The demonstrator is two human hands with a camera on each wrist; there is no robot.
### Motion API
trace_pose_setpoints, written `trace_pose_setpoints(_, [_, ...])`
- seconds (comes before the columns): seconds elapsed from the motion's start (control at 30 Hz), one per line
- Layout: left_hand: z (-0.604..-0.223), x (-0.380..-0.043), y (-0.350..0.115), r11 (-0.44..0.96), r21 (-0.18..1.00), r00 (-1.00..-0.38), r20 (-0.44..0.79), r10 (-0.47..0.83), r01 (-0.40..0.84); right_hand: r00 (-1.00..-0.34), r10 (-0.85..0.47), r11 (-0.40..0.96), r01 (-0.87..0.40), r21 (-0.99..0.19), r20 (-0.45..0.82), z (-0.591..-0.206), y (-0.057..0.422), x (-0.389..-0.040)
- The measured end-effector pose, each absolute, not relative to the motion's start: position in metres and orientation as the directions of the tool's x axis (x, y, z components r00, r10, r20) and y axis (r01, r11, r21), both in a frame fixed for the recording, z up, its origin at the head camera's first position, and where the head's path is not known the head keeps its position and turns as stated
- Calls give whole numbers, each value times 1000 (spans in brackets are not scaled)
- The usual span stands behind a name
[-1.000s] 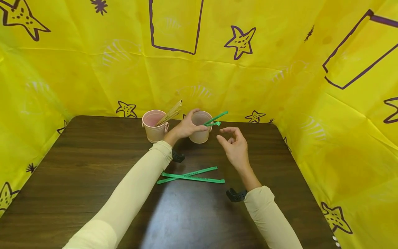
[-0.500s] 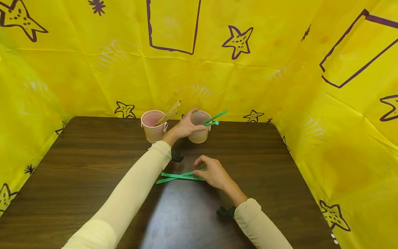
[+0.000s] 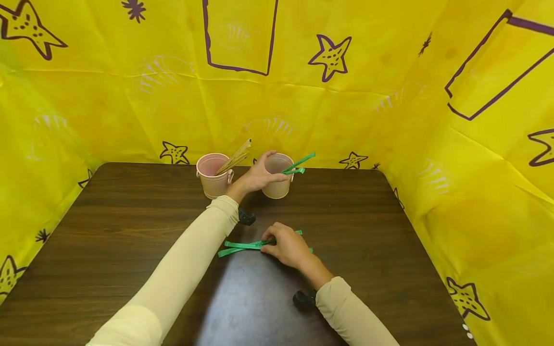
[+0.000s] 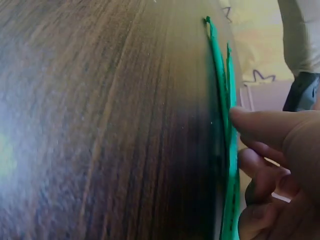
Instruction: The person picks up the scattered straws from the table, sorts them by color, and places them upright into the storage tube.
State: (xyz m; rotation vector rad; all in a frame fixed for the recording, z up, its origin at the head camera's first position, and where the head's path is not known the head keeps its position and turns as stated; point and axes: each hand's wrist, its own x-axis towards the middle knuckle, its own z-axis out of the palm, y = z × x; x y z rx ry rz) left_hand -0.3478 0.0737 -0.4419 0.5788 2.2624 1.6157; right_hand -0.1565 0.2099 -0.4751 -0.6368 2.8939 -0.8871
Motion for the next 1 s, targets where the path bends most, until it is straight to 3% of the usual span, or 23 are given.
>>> trace_pose_setpoints(0.37, [-441,-346,73,286,948,-863,-26,504,138,-887,-447,782,-450,-432,116,-477,211,-154])
trace_pose_setpoints(0.73, [-437,-344,71,274,953,-863,-30,504,127,-871,-482,724,-456,-517,93,-454,235,-154])
trace_pose_setpoints(1.0, [-438,-344,72,273,952,-866,-18,500,138,-913,-376,639,-381,-668,161,-423,263,-155])
